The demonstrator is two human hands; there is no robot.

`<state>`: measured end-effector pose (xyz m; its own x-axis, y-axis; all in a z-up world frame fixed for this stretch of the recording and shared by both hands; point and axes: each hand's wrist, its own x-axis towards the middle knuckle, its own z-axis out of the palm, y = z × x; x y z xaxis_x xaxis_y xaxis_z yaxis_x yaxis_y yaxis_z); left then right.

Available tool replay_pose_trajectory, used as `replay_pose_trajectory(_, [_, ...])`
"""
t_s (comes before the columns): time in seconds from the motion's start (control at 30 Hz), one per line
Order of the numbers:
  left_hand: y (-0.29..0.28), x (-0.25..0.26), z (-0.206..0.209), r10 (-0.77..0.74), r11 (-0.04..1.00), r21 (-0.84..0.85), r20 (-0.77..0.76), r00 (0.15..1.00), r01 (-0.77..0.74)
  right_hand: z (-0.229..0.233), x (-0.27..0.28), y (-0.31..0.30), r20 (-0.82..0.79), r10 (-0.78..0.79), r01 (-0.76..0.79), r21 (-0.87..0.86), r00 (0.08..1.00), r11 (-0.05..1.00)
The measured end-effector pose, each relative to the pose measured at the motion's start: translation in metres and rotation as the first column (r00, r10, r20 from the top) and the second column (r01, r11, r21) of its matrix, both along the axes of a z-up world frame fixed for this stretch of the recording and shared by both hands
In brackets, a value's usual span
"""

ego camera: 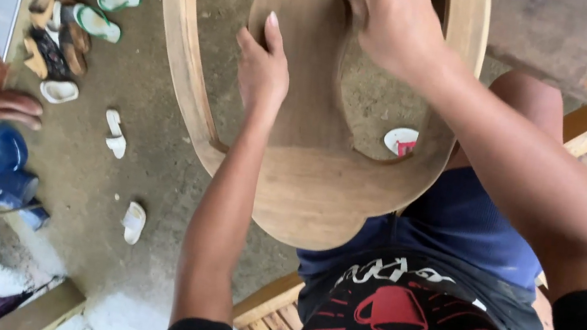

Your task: Sanding a curved wooden furniture component by hand using sandpaper to smooth the surface.

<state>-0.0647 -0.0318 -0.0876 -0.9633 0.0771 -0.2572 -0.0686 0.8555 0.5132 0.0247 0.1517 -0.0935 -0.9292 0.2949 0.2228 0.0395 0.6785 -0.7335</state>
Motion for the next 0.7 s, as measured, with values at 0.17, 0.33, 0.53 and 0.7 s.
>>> replay_pose_trajectory(0.17, [0.001, 0.000, -0.002, -0.010, 1.000, 0.020, -0.038, 0.999, 0.011, 0.027, 0.021, -0.002, 0.106, 0.045, -0.044, -0.017, 0.993, 0.999])
replay_pose_trajectory(0.33, [-0.005, 0.000, -0.011, -0.009, 1.000, 0.018, -0.046, 0.999, 0.010, -0.009, -0.005, 0.010, 0.088, 0.061, -0.049, -0.130, 0.994, 0.990])
replay_pose_trajectory(0.53, [-0.004, 0.001, -0.007, -0.019, 1.000, -0.020, -0.027, 0.999, 0.018, 0.020, 0.017, 0.018, 0.065, 0.026, -0.005, -0.296, 0.998, 0.955])
replay_pose_trajectory(0.7, [-0.008, 0.002, -0.011, -0.053, 0.999, -0.018, -0.096, 0.994, 0.051, -0.005, 0.022, -0.012, 0.213, -0.035, 0.070, -0.158, 0.976, 0.985])
